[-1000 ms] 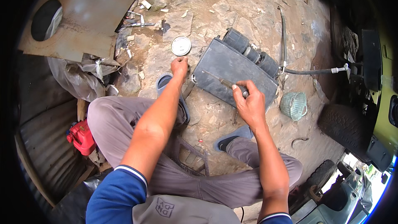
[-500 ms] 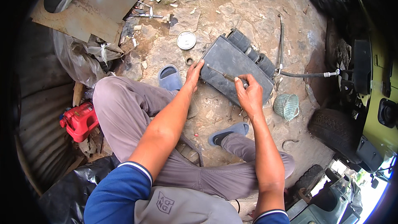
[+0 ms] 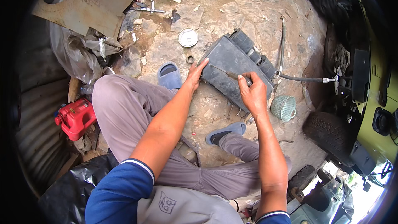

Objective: The person uses a wrench and a screwdriver to loosen and remove screws and fasteners from a black plastic vehicle component while sitting on the ground.

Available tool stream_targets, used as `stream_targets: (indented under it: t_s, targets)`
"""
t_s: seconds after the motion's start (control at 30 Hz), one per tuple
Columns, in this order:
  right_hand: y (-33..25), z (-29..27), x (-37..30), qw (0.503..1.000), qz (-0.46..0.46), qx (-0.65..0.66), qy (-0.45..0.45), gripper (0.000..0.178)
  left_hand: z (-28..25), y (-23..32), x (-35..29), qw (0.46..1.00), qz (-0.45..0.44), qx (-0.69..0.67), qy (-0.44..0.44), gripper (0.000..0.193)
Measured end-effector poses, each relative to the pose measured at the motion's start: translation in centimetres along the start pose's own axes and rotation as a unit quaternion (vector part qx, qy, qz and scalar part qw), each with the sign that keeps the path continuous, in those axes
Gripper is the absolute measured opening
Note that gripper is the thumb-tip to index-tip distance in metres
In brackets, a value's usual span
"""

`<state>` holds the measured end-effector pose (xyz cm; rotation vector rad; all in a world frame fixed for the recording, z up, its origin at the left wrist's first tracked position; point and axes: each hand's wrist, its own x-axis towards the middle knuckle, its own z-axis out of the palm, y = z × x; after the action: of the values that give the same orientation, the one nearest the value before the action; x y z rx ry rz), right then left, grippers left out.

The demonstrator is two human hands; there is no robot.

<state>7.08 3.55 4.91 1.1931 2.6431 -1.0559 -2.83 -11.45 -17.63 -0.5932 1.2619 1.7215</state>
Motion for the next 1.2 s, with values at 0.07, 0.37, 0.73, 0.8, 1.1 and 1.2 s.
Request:
stream_targets:
  t_s: [0.07,0.37,0.73,0.8,1.1,1.2]
  targets:
    - [-1.2,-0.2,0.2,0.999,-0.024,-0.026,-0.005,0.03,-0.5,-0.6,1.1,1.0,-0.002,-0.008,0.0,0.138]
    - [-6.4,-1.3,2.0,0.973,-0.119,-0.167,-0.104,0.028,-0.9,-0.8,2.5,0.999,-0.01,-0.011,-0.032,0.125]
    - [-12.8,-0.6,3.6,0.849,-0.247,-0.382,-0.269,0.021,-1.1,-1.6,3.4,1.0,-0.001,0.026,0.006,0.138]
    - [-13.7,0.3,3.9,0.856,-0.216,-0.371,-0.288,0.023,-1.5,-1.7,3.6,0.999,0.002,0.029,0.019,0.138]
    - [-14.4,0.7,6.1,0.906,0.306,-0.041,-0.29,0.031,-0.9,-0.2,2.2,0.998,-0.006,0.04,0.048,0.135]
    - [-13.5,0.7,6.0,0.893,0.365,-0.005,-0.262,0.029,-0.3,0.4,1.3,0.996,-0.028,0.066,0.043,0.134]
